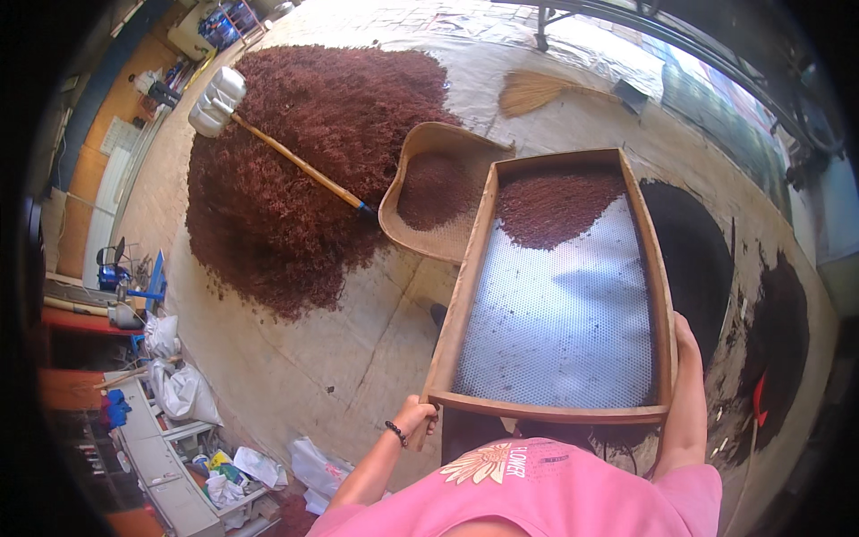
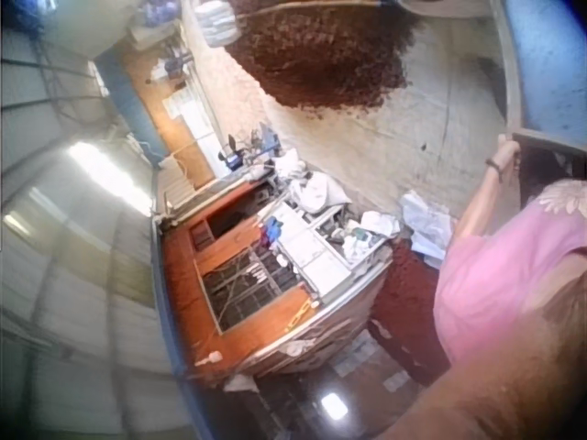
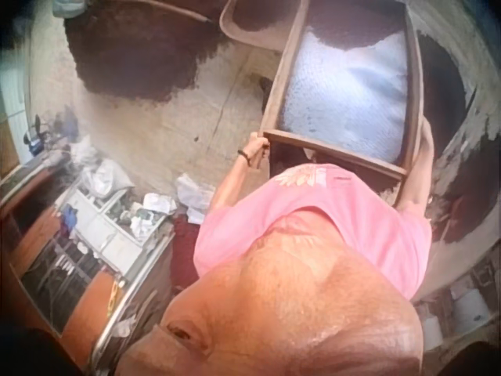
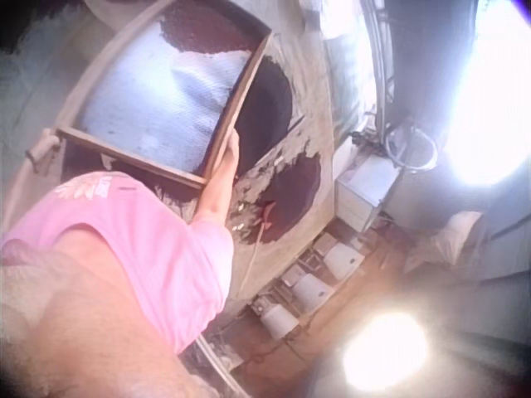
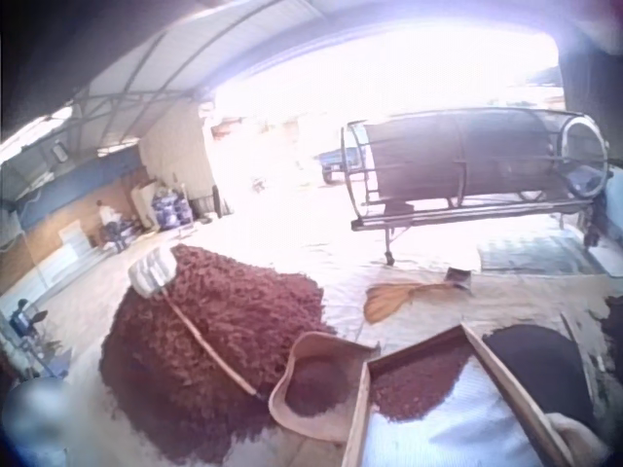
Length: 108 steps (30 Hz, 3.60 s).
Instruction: The person shovels coffee cherries from a large pile on the floor into a wooden sieve, shakes the sieve by hand to sort the cherries, and then pours the sorted cherries into a nearby container.
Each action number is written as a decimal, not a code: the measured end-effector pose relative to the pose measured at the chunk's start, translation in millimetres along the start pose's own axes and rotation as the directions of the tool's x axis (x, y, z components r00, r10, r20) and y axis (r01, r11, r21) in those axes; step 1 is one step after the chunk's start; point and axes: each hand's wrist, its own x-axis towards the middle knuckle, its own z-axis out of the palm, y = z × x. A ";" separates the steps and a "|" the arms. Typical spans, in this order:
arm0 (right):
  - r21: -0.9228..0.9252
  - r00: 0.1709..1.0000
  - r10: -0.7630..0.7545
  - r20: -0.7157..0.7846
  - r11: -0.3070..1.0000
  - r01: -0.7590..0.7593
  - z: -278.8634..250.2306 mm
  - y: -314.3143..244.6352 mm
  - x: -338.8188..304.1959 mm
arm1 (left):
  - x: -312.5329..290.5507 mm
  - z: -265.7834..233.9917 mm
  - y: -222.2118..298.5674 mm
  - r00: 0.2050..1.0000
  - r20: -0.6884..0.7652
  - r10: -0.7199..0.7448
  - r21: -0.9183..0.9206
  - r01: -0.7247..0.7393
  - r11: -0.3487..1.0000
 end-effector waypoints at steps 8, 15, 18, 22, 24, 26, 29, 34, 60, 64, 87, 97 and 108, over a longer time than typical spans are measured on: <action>-0.161 0.998 0.070 0.000 0.984 -0.069 185.3 -91.4 53.5 | 60.2 -103.5 63.7 0.998 -0.015 -0.059 0.016 0.059 0.998; -0.284 0.990 0.139 -0.014 0.949 -0.137 307.2 -149.4 89.5 | 103.0 -155.4 109.7 0.990 -0.009 -0.141 -0.061 0.140 0.988; -0.231 0.982 0.188 0.030 0.957 -0.176 330.4 -164.4 105.6 | 107.4 -161.9 125.5 0.986 0.024 -0.162 -0.115 0.164 0.980; -0.626 0.992 0.080 0.102 0.779 0.002 270.1 -150.9 170.2 | 107.9 -167.0 145.8 0.977 0.034 -0.209 -0.125 0.211 0.969; -0.862 0.958 -0.126 0.257 0.418 0.286 282.3 -164.5 168.4 | 107.8 -181.9 154.7 0.974 0.065 -0.218 -0.140 0.225 0.964; -0.920 0.915 -0.176 0.363 0.092 0.382 313.1 -193.1 149.6 | 101.5 -194.3 169.4 0.974 0.062 -0.218 -0.140 0.225 0.964; -0.982 0.947 -0.261 0.186 -0.015 0.189 342.3 -213.9 143.5 | 103.5 -215.3 193.4 0.969 0.082 -0.234 -0.116 0.243 0.963; -0.591 0.797 -0.546 0.259 0.563 0.578 399.0 -236.7 139.4 | 104.6 -224.1 220.9 0.960 0.106 -0.258 -0.119 0.269 0.956; -0.487 0.597 -0.295 0.746 0.369 0.792 597.7 -294.0 90.0 | 82.1 -327.0 196.9 0.946 0.252 -0.203 -0.254 0.267 0.930; -0.514 0.609 -0.269 0.746 0.350 0.783 617.5 -301.7 75.1 | 69.2 -327.4 195.3 0.934 0.268 -0.236 -0.260 0.306 0.916; -0.657 0.717 -0.146 0.682 0.309 0.688 663.0 -329.7 53.7 | 45.9 -292.9 178.7 0.857 0.456 -0.239 -0.331 0.413 0.849; -0.577 0.620 -0.327 0.713 0.230 0.784 632.7 -369.1 29.4 | 78.2 -272.4 179.6 0.869 0.495 -0.021 -0.390 0.243 0.888; -0.638 0.693 -0.217 0.687 0.275 0.719 627.9 -357.0 85.5 | 65.0 -260.0 202.8 0.867 0.389 -0.311 -0.322 0.445 0.836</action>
